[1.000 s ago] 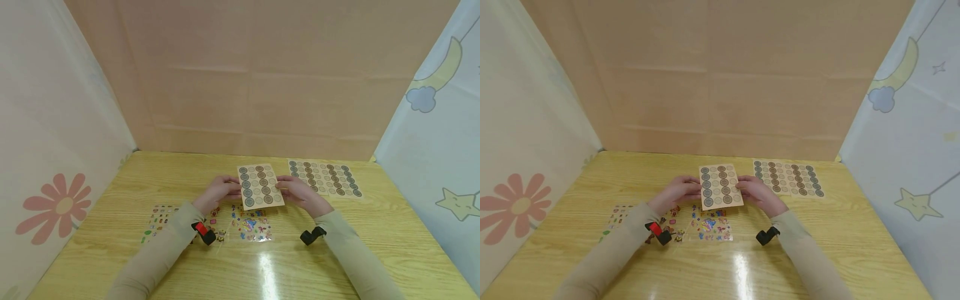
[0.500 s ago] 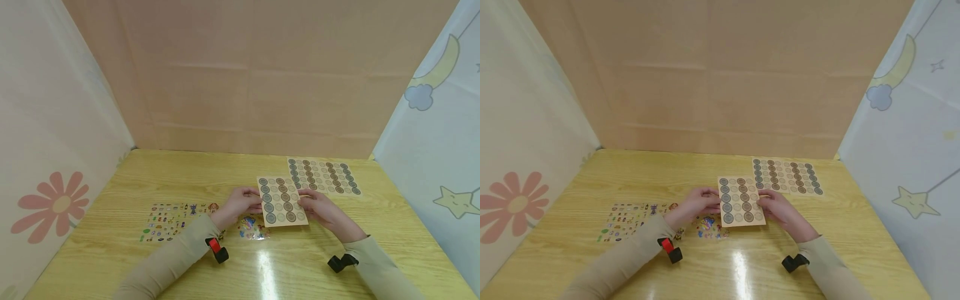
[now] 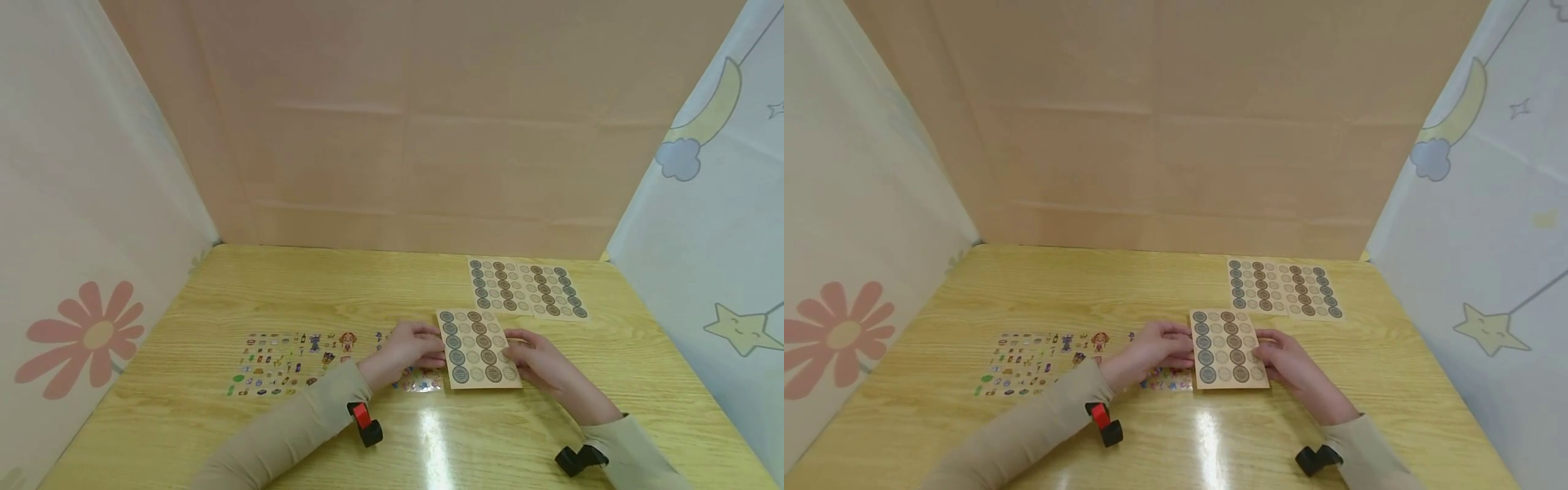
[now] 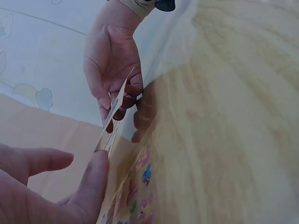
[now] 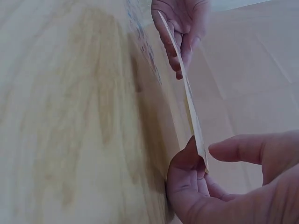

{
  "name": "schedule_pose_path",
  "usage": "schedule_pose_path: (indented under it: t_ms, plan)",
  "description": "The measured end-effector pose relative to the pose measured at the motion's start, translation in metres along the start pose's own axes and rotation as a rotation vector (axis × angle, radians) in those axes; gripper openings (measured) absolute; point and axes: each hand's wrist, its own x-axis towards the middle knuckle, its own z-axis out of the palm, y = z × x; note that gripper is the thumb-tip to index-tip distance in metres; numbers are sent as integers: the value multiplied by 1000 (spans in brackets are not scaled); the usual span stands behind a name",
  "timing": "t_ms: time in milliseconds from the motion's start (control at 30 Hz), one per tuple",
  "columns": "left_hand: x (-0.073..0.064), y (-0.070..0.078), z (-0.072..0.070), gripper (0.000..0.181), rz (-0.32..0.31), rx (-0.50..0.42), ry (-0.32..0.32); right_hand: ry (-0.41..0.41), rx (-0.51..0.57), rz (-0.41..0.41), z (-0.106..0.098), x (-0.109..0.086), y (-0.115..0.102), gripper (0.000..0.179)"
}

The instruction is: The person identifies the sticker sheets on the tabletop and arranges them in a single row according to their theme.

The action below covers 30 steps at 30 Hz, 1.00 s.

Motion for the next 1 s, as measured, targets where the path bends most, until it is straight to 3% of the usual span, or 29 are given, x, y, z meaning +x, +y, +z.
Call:
schedule_pose_path:
  t_ms: [267, 733, 1000]
  plan:
    - [-7, -9, 3, 46, -31, 48, -118, -16, -60, 32, -1, -14, 2, 59]
    - [-12, -15, 1, 49, -28, 84, -144, -81, -44, 42, -7, -30, 3, 64]
    - [-11, -8, 0, 46, -21, 73, -158, -42, -86, 26, -6, -34, -3, 61]
